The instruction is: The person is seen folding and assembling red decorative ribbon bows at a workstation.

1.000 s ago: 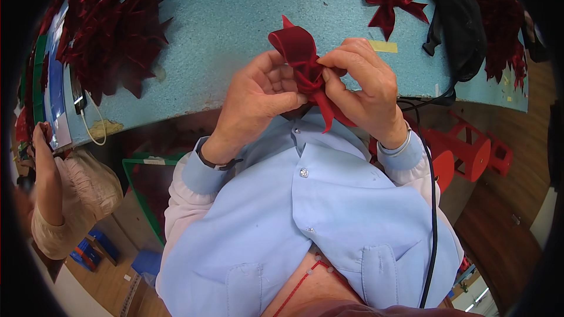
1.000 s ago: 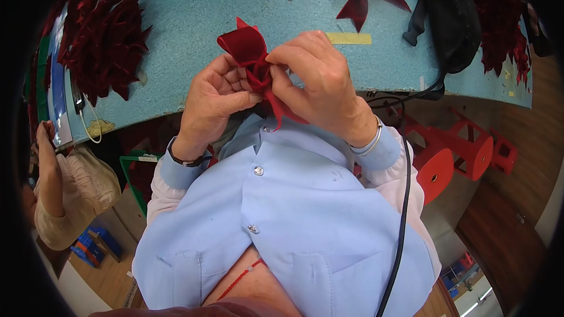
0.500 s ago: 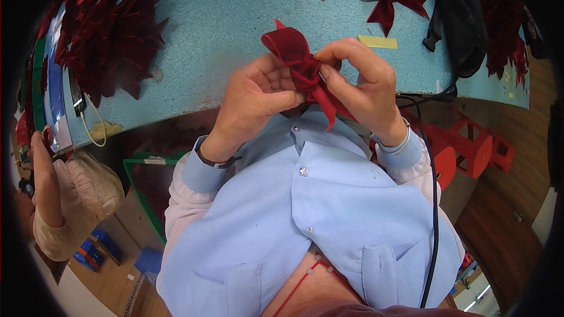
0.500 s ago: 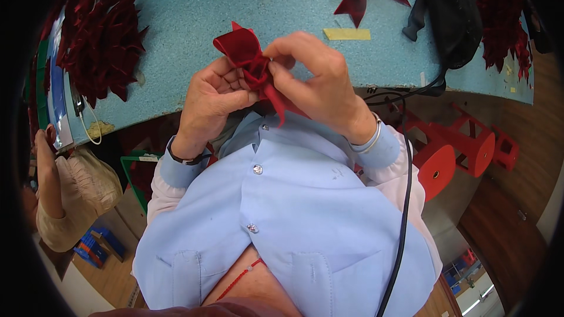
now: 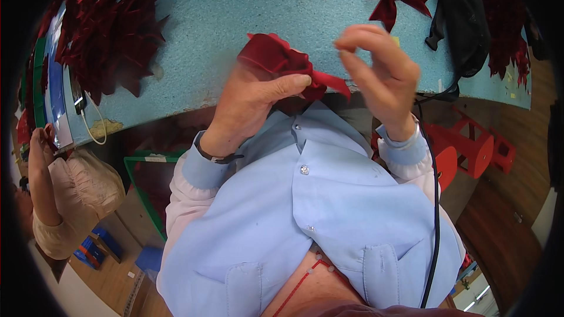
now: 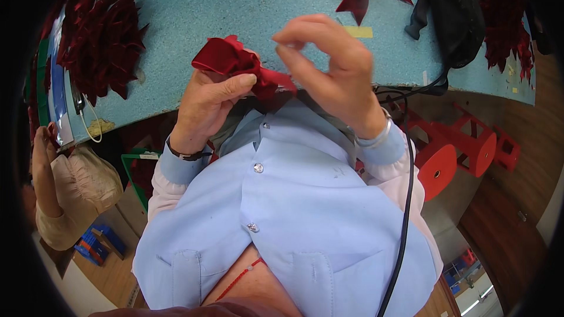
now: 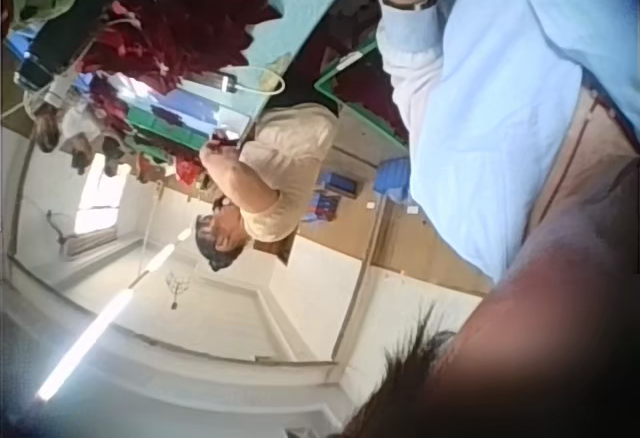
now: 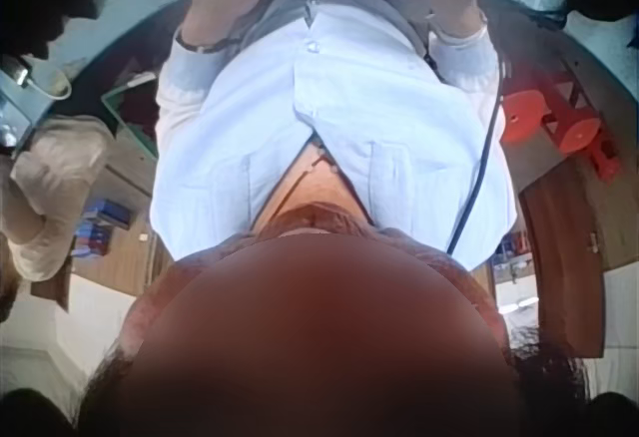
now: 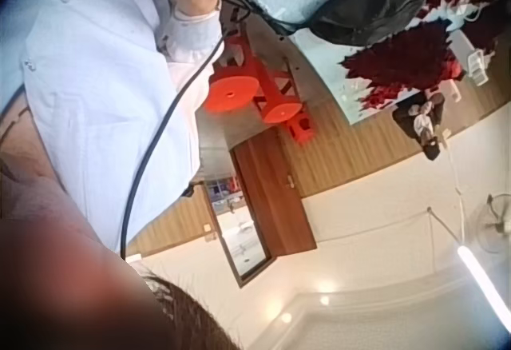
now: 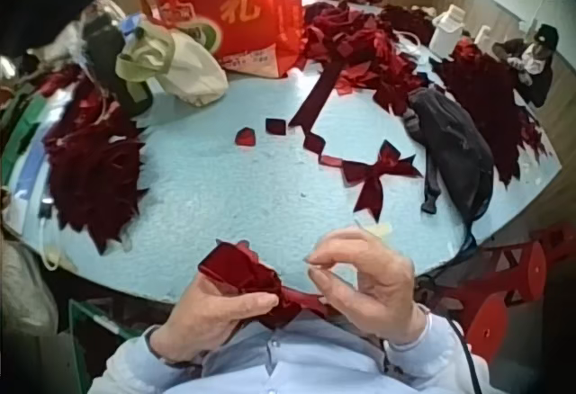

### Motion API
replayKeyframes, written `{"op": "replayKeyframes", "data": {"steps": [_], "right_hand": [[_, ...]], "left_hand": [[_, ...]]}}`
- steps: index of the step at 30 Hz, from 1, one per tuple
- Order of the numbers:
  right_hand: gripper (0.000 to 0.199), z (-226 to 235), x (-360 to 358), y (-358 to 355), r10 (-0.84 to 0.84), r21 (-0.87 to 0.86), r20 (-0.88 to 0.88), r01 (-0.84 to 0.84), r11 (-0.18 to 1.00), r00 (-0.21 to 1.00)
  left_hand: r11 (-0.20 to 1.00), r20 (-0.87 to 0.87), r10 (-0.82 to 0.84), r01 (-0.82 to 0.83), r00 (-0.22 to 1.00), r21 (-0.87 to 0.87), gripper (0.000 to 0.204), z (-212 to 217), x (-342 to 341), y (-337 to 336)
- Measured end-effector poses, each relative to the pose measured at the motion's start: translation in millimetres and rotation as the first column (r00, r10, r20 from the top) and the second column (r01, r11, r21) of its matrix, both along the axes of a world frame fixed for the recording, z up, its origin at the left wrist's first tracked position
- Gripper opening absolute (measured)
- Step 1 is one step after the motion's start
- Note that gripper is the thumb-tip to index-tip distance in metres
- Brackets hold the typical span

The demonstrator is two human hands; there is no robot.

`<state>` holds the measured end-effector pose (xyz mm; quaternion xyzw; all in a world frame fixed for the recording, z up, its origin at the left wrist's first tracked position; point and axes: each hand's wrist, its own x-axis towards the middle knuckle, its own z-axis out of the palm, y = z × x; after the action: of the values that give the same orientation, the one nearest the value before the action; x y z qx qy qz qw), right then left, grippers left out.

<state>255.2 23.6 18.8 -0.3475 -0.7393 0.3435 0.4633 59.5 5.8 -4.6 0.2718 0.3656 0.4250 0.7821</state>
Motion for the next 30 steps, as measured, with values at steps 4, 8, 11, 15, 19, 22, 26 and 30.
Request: {"op": "replayKeyframes", "data": {"steps": [4,8,11,15,19,22,26,30], "right_hand": [[0.017,17,1,-8,-0.031,0.08,0.098,0.024,0.997,0.995],[0.016,4,-18,-15,-0.015,0.104,0.236,-0.01,0.995,0.972],[0.015,-3,-25,-19,-0.108,0.077,0.208,0.094,0.993,0.972],[0.014,-4,-30,-20,-0.072,0.035,0.25,0.066,0.997,0.966],[0.014,-6,-36,-25,-0.115,-0.05,0.151,0.124,0.991,0.982],[0.016,-9,-37,-25,-0.052,-0.004,0.169,0.054,0.999,0.984],[0.019,-10,-36,-26,-0.007,0.093,0.193,-0.011,0.996,0.981],[0.022,-11,-34,-26,0.064,0.125,0.23,-0.095,0.988,0.971]], "left_hand": [[0.997,-0.037,0.073,-0.071,0.997,0.038,0.036,0,-2,5],[0.992,-0.018,0.124,-0.123,0.992,0.033,0.038,4,-2,3],[0.994,-0.022,0.106,-0.105,0.994,0.043,0.04,6,-4,-1],[0.986,-0.045,0.152,-0.148,0.987,0.075,0.04,9,-6,-10],[0.921,-0.016,0.349,-0.339,0.937,0.194,0.041,2,1,-17],[0.878,0.032,0.394,-0.386,0.919,0.285,0.041,-2,1,-24],[0.896,0.017,0.356,-0.346,0.934,0.278,0.037,-5,-3,-27],[0.917,-0.037,0.345,-0.329,0.938,0.224,0.034,-9,-4,-30]]}}
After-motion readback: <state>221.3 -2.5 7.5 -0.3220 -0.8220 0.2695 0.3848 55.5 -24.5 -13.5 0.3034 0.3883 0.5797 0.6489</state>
